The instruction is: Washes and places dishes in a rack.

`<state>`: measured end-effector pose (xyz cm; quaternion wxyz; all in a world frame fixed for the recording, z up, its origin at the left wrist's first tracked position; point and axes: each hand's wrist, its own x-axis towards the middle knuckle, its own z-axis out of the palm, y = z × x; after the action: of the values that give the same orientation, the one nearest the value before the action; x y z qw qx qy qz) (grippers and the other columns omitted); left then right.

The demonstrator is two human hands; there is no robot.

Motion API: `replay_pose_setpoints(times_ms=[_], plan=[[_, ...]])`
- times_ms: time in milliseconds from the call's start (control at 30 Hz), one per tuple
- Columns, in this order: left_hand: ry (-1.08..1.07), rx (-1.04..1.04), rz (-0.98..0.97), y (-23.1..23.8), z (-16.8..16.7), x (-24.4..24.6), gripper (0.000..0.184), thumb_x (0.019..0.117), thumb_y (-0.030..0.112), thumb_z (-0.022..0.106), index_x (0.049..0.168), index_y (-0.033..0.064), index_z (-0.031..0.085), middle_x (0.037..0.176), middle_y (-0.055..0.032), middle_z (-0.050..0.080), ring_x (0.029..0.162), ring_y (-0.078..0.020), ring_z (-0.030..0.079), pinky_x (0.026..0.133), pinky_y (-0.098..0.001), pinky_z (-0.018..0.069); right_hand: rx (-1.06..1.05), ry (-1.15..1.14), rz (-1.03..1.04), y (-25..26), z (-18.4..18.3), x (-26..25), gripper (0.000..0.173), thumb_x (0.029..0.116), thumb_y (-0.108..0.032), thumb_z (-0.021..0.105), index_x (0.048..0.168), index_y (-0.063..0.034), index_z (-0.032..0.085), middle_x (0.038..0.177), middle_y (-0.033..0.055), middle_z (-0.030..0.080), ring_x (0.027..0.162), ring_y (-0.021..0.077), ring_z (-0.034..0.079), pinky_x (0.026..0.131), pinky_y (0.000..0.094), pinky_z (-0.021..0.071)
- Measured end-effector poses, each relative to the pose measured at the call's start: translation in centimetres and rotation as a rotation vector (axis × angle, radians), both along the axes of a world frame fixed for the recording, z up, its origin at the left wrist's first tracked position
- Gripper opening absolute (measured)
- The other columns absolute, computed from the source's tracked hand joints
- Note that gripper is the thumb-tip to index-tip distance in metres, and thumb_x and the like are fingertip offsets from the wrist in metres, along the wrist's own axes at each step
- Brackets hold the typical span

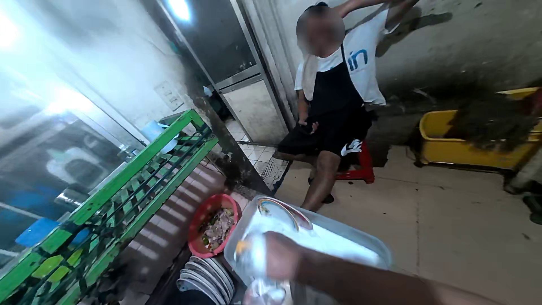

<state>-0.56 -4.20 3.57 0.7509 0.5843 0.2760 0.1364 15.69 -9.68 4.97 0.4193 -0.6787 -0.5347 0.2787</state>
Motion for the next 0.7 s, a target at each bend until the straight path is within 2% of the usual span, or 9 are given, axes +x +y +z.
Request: replay_pose_setpoints(times_ms=[67,133,167,233,333,400,467,567,700], plan=[[-0.086,-0.039,0.044,0.7,-1.1,0.2,0.025,0.0854,-0.014,0.056,0.094,0.0072,0.064,0.081,0.001,0.075,0.077,-0.0074,0.073,0.074,-0.0265,0.0621,0.012,-0.08,0.017,0.1,0.3,-0.7,0.04,0.0951,-0.035,0.068,0.12,-0.0028,0.067,0.111,0.0206,0.071,0.108,0.036,0.068,0.095,0.059,0.0511],[-0.248,-0.126,0.087,1.1,-2.8,0.0,0.017,0.0871,0.002,0.07,0.102,0.0077,0.065,0.086,-0.0039,0.076,0.08,-0.0144,0.075,0.076,-0.0335,0.0632,0.055,0.197,-0.103,0.3,-0.1,1.0,0.04,0.0952,-0.03,0.07,0.12,0.0012,0.067,0.112,0.0191,0.07,0.106,0.0285,0.067,0.097,0.0494,0.0526],[-0.322,-0.188,0.145,0.9,-2.9,0.3,0.012,0.0897,0.006,0.067,0.101,0.0092,0.067,0.086,-0.0056,0.076,0.079,-0.0165,0.075,0.076,-0.0364,0.0635,0.024,0.326,-0.164,0.4,0.1,2.0,0.041,0.097,-0.028,0.069,0.123,0.0042,0.064,0.116,0.0208,0.068,0.109,0.0282,0.065,0.099,0.0479,0.0505],[-0.384,-0.266,0.307,0.3,-2.1,1.8,0.018,0.1013,0.012,0.044,0.103,0.0102,0.062,0.086,-0.005,0.076,0.08,-0.0158,0.075,0.075,-0.0382,0.0642,0.027,0.388,-0.287,0.6,-0.9,2.0,0.047,0.0964,-0.033,0.069,0.127,0.0027,0.061,0.119,0.0195,0.066,0.112,0.0272,0.063,0.1,0.0462,0.0497],[-0.424,-0.319,0.505,0.2,-2.2,3.6,0.027,0.1101,0.021,0.03,0.116,0.0057,0.051,0.092,-0.0053,0.068,0.085,-0.0144,0.071,0.076,-0.0355,0.0617,0.155,0.085,-0.366,0.5,-2.8,-2.2,0.053,0.0922,-0.041,0.071,0.129,-0.0038,0.066,0.12,0.0174,0.072,0.115,0.0298,0.068,0.102,0.0498,0.052],[-0.449,-0.346,0.495,0.1,-2.2,3.6,0.032,0.1117,0.027,0.029,0.118,0.006,0.053,0.095,-0.0062,0.069,0.088,-0.0157,0.072,0.078,-0.037,0.062,0.208,0.04,-0.415,0.9,-3.5,-2.4,0.054,0.0918,-0.042,0.07,0.129,-0.0033,0.067,0.12,0.0176,0.072,0.114,0.0299,0.069,0.103,0.0491,0.0523],[-0.429,-0.36,0.406,0.0,-2.5,3.2,0.037,0.1108,0.029,0.028,0.114,0.0085,0.058,0.095,-0.0053,0.074,0.09,-0.0163,0.074,0.08,-0.039,0.0629,0.083,0.129,-0.439,1.4,-3.3,-0.3,0.057,0.0955,-0.043,0.067,0.13,0.0017,0.062,0.12,0.0222,0.069,0.116,0.0337,0.067,0.103,0.0515,0.0503],[-0.339,-0.281,0.45,-0.3,-2.4,3.4,0.037,0.1116,0.027,0.026,0.112,0.0081,0.058,0.091,-0.0041,0.073,0.086,-0.0142,0.073,0.078,-0.0372,0.0633,-0.115,0.166,-0.364,2.2,-2.1,1.0,0.056,0.0995,-0.042,0.062,0.134,0.0012,0.058,0.127,0.0238,0.065,0.123,0.0367,0.062,0.106,0.055,0.0467],[-0.361,-0.196,0.604,1.7,-1.4,3.6,0.04,0.1124,0.032,0.025,0.117,0.0076,0.056,0.092,-0.0039,0.07,0.086,-0.013,0.071,0.075,-0.0357,0.0616,0.027,0.063,-0.222,0.8,-1.5,-3.2,0.049,0.0983,-0.036,0.065,0.133,-0.0006,0.061,0.122,0.0221,0.069,0.117,0.0348,0.066,0.103,0.0531,0.0499]])
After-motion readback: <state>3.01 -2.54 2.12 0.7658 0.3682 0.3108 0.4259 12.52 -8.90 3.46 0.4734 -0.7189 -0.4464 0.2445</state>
